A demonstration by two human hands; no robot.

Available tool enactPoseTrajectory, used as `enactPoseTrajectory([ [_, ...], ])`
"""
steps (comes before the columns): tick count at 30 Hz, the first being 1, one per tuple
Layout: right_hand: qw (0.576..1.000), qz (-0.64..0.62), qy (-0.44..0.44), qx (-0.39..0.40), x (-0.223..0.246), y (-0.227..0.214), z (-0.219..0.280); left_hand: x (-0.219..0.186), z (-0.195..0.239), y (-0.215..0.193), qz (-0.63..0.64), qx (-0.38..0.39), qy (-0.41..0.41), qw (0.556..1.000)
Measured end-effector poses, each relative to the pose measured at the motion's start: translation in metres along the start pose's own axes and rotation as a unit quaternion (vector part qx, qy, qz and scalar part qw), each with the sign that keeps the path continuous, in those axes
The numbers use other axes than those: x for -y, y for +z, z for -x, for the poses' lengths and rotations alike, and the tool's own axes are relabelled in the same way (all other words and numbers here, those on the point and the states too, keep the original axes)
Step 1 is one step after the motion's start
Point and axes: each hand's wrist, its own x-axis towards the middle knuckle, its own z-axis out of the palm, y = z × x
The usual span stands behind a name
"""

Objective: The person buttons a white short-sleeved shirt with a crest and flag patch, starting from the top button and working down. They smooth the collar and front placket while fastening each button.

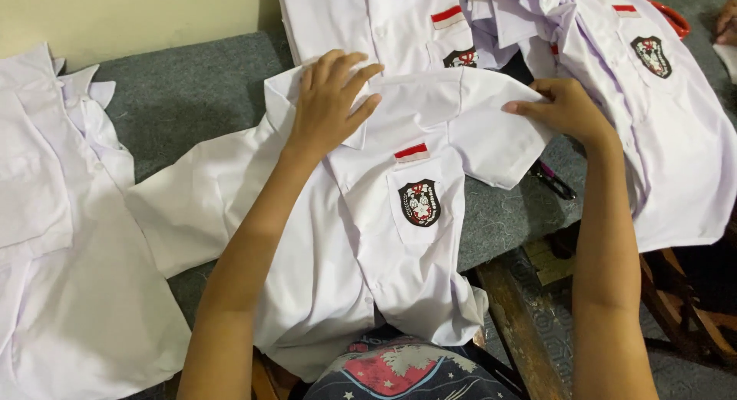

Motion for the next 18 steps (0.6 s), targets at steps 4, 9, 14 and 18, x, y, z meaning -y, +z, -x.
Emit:
enactPoseTrajectory([
  [4, 0.987, 0.049, 0.135, 0.070, 0.043, -0.024, 0.034, 0.009, -0.015, 0.021, -0.078, -0.061, 0.040, 0.994],
  [9, 0.993, -0.086, 0.079, 0.034, 0.022, -0.030, 0.065, 0.021, -0.024, 0.019, 0.065, 0.011, -0.003, 0.998],
  [14, 0.923, -0.367, 0.010, -0.112, -0.010, 0.012, 0.068, 0.018, -0.030, 0.003, 0.132, 0.037, -0.015, 0.990],
  [18, 0.895, -0.231, -0.111, -0.366, -0.074, 0.074, 0.017, 0.021, -0.038, 0.017, 0.085, 0.061, -0.023, 0.994],
])
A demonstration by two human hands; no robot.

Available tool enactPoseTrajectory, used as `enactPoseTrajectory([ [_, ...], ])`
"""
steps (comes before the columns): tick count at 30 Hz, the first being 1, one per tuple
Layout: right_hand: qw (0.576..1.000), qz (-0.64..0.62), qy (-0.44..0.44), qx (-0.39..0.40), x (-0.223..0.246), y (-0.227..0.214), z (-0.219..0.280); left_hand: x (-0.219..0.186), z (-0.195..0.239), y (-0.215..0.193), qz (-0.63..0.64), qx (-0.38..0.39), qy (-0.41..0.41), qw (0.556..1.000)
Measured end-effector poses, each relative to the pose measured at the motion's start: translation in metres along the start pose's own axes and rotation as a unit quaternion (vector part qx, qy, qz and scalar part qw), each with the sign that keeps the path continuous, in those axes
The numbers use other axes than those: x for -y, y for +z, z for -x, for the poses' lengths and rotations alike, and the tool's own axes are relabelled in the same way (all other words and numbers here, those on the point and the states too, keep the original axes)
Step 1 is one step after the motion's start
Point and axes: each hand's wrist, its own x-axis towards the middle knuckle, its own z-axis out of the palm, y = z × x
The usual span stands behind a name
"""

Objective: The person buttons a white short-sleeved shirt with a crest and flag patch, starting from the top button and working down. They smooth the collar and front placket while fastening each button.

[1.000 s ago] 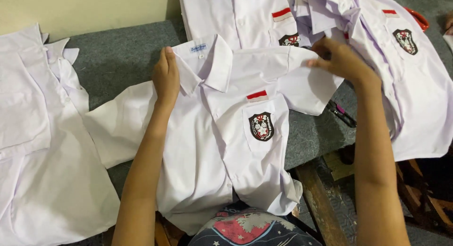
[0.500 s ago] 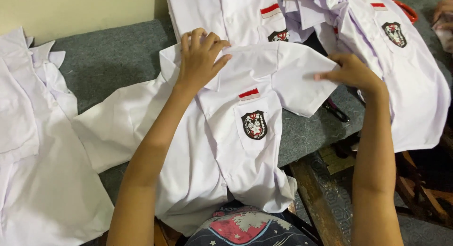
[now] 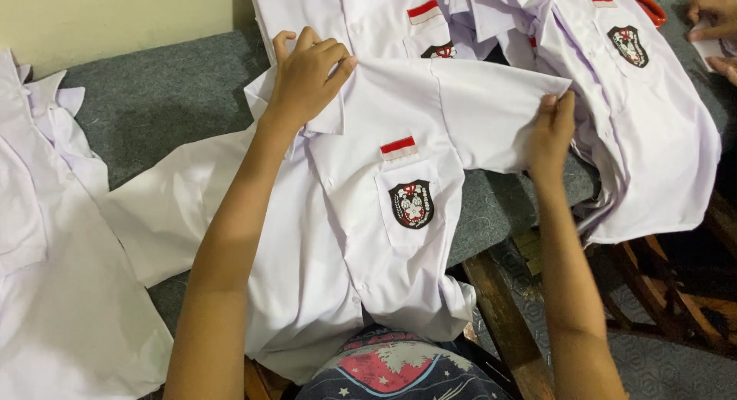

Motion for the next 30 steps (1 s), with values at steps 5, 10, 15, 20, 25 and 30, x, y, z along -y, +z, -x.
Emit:
enactPoseTrajectory([
  [5, 0.956, 0.287, -0.068, 0.015, 0.027, 0.008, 0.001, 0.008, 0.001, 0.008, -0.054, -0.026, 0.011, 0.998],
  [10, 0.926, 0.364, -0.050, 0.086, 0.031, 0.010, 0.001, 0.001, 0.012, -0.004, -0.093, -0.059, 0.029, 0.993],
  [15, 0.892, 0.414, -0.182, -0.016, 0.065, 0.031, 0.003, 0.005, 0.040, -0.064, -0.006, -0.076, -0.149, 0.986],
  [20, 0.919, 0.221, -0.295, 0.137, 0.124, 0.097, 0.018, 0.091, 0.159, -0.084, -0.256, -0.016, -0.091, 0.962],
  [25, 0.861, 0.117, -0.446, 0.214, 0.168, 0.198, 0.056, 0.103, 0.235, -0.132, -0.166, 0.269, -0.429, 0.846],
  [30, 0.757, -0.018, -0.565, 0.327, 0.198, 0.274, 0.108, 0.081, 0.264, -0.177, -0.059, 0.229, -0.421, 0.876],
])
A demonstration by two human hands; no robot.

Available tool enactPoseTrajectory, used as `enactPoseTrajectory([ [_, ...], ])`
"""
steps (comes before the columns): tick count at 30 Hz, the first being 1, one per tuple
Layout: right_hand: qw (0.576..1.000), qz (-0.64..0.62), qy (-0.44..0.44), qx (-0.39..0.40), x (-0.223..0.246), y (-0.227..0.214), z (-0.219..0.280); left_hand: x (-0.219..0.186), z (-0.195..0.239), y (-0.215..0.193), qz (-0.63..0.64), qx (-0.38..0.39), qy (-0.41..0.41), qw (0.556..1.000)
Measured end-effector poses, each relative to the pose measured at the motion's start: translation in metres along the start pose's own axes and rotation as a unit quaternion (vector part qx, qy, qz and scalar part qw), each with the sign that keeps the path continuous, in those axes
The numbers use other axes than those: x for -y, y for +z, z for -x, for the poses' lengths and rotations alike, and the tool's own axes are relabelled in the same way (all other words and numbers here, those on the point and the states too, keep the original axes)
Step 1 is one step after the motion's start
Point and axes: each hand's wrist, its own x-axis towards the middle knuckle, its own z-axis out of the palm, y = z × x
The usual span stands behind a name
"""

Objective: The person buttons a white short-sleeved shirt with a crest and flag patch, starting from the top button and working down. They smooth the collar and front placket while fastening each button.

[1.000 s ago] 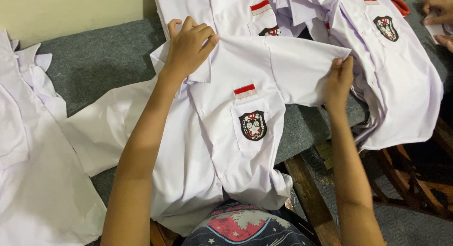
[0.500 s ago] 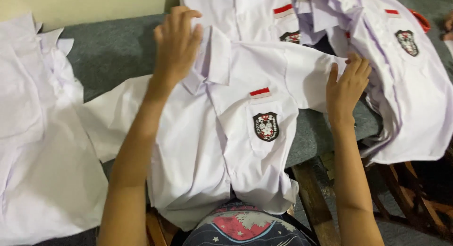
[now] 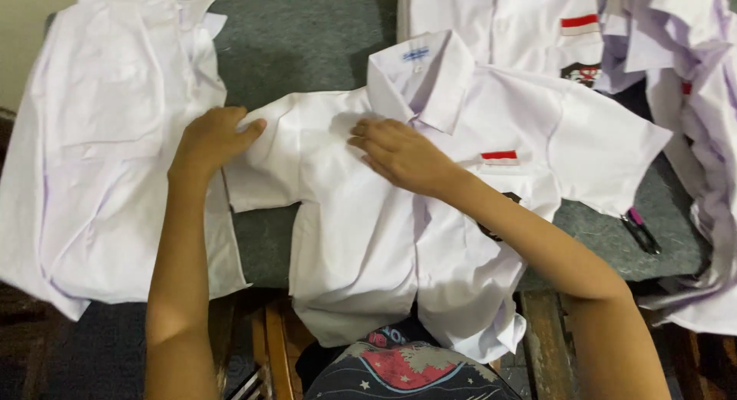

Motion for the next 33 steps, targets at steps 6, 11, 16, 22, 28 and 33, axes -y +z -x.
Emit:
enactPoseTrajectory([
  [6, 0.982, 0.132, 0.090, 0.105, -0.033, 0.039, 0.025, 0.020, 0.033, -0.047, 0.258, -0.001, -0.030, 0.966],
  [11, 0.980, 0.130, 0.098, 0.117, -0.029, 0.037, 0.025, 0.040, 0.051, -0.042, 0.270, 0.013, -0.068, 0.960],
  [16, 0.986, 0.119, 0.093, 0.077, -0.033, 0.039, 0.029, 0.060, 0.054, -0.010, 0.095, -0.008, -0.054, 0.994],
  [22, 0.978, -0.122, 0.146, 0.091, -0.003, -0.033, 0.025, -0.009, 0.041, 0.006, -0.018, -0.132, 0.038, 0.990],
  [28, 0.943, -0.145, 0.273, 0.127, 0.011, -0.092, 0.083, -0.043, 0.003, 0.074, 0.021, -0.180, 0.286, 0.941],
  [33, 0.950, -0.044, 0.277, 0.136, 0.010, -0.117, 0.131, -0.046, 0.002, 0.074, -0.018, 0.058, 0.091, 0.994],
])
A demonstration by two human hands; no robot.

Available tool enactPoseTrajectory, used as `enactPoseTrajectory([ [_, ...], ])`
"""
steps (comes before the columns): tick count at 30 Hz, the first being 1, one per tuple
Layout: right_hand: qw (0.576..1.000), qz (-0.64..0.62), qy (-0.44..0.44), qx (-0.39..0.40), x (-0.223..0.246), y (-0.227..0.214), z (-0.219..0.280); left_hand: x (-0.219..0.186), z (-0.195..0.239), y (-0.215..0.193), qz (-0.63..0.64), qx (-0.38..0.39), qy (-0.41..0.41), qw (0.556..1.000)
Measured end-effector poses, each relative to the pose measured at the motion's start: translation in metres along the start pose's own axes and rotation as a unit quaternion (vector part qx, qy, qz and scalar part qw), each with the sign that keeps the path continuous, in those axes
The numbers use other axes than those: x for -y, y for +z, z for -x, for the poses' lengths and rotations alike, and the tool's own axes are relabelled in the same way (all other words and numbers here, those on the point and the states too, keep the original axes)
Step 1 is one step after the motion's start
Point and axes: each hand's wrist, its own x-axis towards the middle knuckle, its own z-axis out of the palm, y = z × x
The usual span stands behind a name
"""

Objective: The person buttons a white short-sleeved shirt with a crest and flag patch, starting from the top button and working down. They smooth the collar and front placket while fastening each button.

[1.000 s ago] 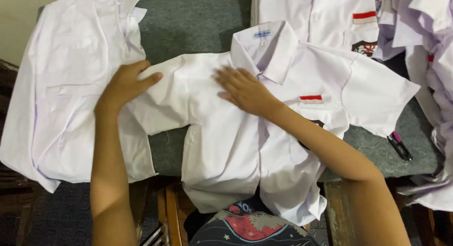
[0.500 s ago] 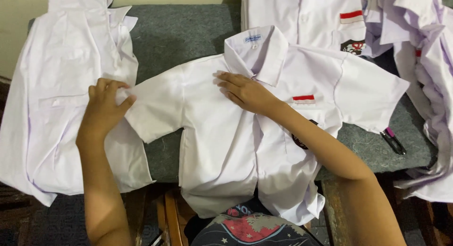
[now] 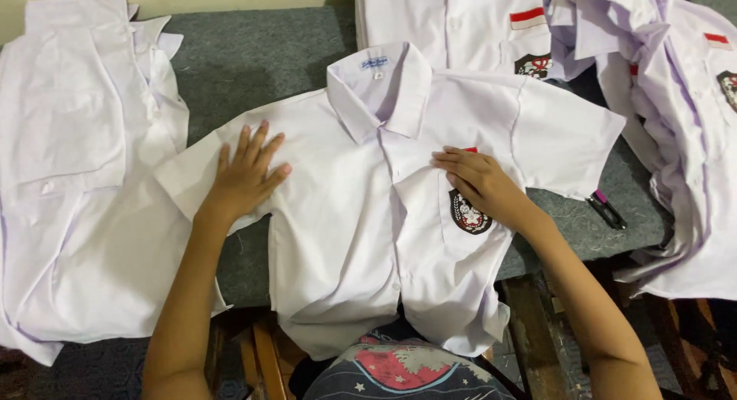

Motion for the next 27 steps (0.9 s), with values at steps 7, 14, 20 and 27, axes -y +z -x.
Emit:
enactPoseTrajectory([
  [7, 0.999, -0.029, -0.015, -0.014, -0.026, -0.002, 0.010, -0.023, -0.011, -0.018, -0.011, 0.020, -0.071, 0.997],
  [14, 0.932, 0.116, 0.309, -0.153, -0.049, -0.028, -0.042, -0.029, -0.072, -0.028, -0.033, -0.212, -0.003, 0.977],
  [20, 0.934, 0.117, 0.276, -0.195, -0.054, -0.040, -0.041, -0.027, -0.086, -0.031, 0.016, -0.279, 0.031, 0.960],
  [27, 0.922, 0.134, 0.153, -0.328, -0.061, -0.080, -0.061, -0.054, -0.087, -0.080, -0.049, -0.489, 0.070, 0.868],
])
